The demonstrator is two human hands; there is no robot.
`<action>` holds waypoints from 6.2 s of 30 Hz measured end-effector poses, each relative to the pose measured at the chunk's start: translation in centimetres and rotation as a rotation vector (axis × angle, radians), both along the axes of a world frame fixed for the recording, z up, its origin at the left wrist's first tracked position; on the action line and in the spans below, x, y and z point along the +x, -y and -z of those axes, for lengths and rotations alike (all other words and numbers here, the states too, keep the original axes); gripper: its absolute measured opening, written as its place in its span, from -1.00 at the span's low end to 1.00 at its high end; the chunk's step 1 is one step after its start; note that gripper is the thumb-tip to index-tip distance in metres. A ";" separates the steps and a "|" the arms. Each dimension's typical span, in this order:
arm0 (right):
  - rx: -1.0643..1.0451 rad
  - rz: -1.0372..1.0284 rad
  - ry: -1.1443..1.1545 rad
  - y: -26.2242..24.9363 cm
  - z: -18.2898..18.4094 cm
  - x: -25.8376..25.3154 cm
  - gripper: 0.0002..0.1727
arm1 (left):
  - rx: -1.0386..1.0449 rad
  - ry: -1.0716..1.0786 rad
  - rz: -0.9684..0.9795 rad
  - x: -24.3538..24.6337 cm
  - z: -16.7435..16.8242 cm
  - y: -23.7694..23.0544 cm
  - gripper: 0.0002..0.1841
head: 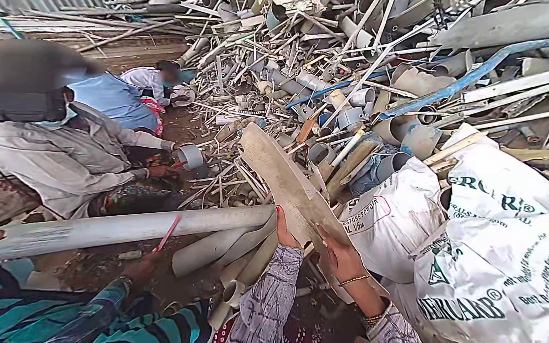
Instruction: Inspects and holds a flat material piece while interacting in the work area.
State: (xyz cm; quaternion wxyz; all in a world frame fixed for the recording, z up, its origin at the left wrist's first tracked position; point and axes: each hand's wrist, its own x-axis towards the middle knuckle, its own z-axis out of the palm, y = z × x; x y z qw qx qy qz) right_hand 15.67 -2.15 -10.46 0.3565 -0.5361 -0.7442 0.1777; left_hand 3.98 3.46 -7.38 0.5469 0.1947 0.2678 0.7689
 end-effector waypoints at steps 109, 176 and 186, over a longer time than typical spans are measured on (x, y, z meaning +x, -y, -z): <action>0.089 -0.112 -0.134 0.7 2.1 -1.6 -0.52 | -0.011 -0.115 -0.018 -2.1 -0.3 0.5 -0.45; 0.031 -0.079 0.009 1.1 0.8 -0.5 -0.49 | 0.054 -0.003 -0.124 -3.4 -1.7 0.1 -0.60; 0.039 -0.181 -0.041 1.5 1.2 0.0 -0.52 | 0.110 0.027 -0.174 -4.4 -2.1 -0.2 -0.58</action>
